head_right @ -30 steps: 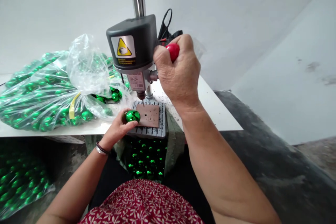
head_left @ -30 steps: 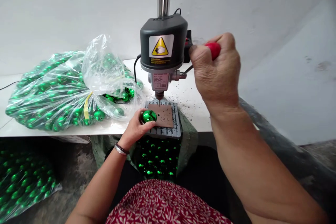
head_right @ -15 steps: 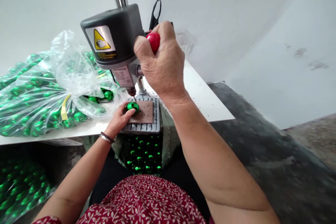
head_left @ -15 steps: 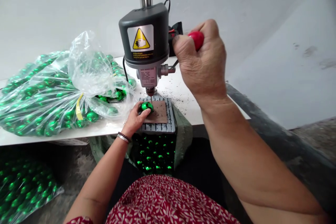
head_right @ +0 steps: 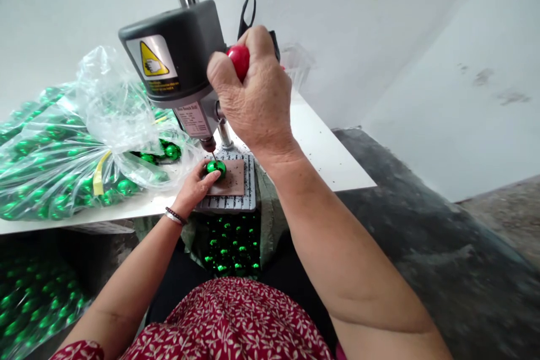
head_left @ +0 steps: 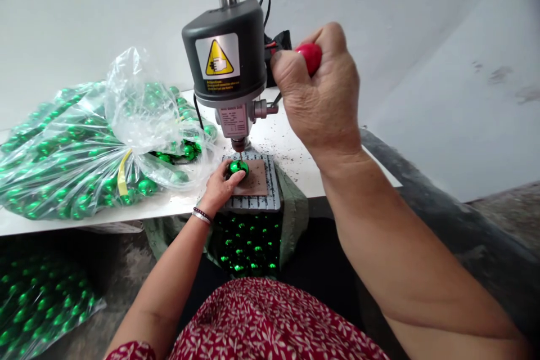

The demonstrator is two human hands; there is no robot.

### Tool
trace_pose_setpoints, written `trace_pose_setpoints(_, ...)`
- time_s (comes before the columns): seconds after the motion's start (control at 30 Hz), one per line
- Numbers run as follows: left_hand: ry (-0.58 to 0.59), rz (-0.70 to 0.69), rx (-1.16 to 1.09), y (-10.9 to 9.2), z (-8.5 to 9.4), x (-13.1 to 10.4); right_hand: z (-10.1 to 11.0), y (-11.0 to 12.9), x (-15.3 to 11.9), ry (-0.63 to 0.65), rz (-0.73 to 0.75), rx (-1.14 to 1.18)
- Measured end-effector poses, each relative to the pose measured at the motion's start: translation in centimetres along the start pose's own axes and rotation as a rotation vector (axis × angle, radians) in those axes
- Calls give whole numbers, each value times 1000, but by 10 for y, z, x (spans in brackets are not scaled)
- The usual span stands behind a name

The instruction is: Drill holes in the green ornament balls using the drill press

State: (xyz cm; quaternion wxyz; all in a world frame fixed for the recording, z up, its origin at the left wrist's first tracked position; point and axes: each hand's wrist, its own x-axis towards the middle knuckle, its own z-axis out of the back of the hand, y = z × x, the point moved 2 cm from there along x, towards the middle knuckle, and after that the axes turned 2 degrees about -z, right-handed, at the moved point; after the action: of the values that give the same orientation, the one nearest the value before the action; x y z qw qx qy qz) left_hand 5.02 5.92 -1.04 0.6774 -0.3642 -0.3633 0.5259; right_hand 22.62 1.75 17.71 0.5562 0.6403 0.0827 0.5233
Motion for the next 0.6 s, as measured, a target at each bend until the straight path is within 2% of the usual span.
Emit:
trace_pose_setpoints(0.33,-59,-66,210,-5,0,-8,0,2,0,-10,13,-22)
trace_pose_setpoints(0.4,-51,-40,167,-2,1,-5,-1,1,0,-10,19,-15)
trace_pose_setpoints(0.6,-26,97,-171,9,5,6,-1,1,3,-5,43,-25)
